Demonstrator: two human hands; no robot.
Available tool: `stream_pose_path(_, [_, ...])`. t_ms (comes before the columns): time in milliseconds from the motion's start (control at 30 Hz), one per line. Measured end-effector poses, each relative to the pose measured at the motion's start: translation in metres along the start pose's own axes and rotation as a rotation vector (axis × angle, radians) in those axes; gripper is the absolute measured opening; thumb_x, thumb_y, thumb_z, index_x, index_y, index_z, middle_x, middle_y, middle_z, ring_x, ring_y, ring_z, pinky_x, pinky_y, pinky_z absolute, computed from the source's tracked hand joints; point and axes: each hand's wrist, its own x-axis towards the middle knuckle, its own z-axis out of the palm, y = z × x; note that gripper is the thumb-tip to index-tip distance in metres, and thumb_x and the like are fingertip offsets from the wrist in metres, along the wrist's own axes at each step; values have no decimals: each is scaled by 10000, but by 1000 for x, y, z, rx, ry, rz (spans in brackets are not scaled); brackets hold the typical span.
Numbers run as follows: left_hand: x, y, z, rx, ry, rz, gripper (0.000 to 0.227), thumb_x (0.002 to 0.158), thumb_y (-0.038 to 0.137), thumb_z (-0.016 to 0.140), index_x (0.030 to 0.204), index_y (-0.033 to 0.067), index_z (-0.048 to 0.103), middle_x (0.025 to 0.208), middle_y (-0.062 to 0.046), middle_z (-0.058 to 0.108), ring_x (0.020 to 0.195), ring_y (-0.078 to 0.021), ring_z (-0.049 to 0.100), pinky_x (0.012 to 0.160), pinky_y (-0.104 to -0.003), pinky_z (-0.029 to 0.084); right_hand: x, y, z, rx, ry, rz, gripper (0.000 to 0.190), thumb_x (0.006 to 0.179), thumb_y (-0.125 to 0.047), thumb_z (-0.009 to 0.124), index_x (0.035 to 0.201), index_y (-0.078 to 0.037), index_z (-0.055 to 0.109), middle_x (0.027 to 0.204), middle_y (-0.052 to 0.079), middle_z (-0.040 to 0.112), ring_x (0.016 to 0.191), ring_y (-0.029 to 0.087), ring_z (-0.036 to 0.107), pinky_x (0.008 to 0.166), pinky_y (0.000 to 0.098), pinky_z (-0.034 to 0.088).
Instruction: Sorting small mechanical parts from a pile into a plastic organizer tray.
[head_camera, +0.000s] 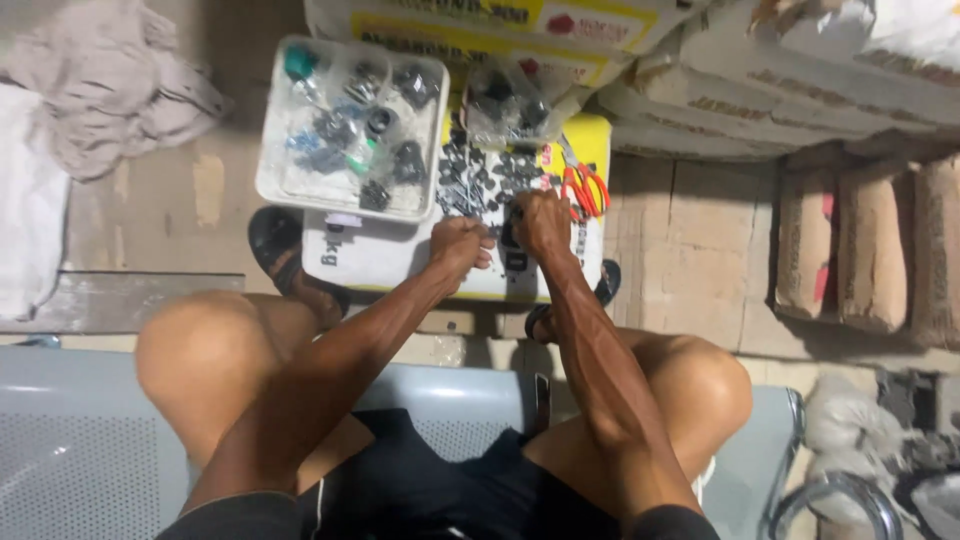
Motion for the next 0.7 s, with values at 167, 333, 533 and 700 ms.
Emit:
stream_pose_path(167, [-20, 60, -19, 238, -47, 42, 189, 916, 146, 604, 1000, 25, 722, 797, -148, 764, 610, -187, 758, 535, -297, 666, -8, -18, -46, 281, 25, 92, 117, 837, -189, 736, 946, -224, 762, 867, 68, 689, 942, 312, 695, 871, 493, 536])
stream_pose_path(333, [-65, 113, -37, 568, -98, 817, 390, 926, -25, 626, 1306, -103, 597, 1190, -378, 632, 1148, -573, 614, 949, -617, 532, -32, -41, -160, 1113, 137, 7, 218, 845, -27, 715, 1059, -48, 750, 812, 93, 701, 781, 144, 649, 709, 312, 568])
stream_pose_path(533, [-43, 100, -10, 388, -262, 899, 109, 960, 80, 670, 1024, 48, 752, 813, -187, 755, 748, -340, 745, 624, -411, 578, -51, -40, -225, 1121, 114, -25, 232, 845, 33, 663, 1052, -7, 760, 734, 79, 684, 685, 109, 632, 685, 281, 559])
stream_pose_path(700, [-33, 98, -6, 470, -246, 994, 126, 934, 59, 641, 917, 59, 766, 811, -193, 749, 768, -417, 730, 638, -458, 584, -53, -36, -206, 1140, 143, 42, 98, 862, -3, 667, 944, 2, 720, 664, 104, 658, 595, 142, 658, 610, 288, 558])
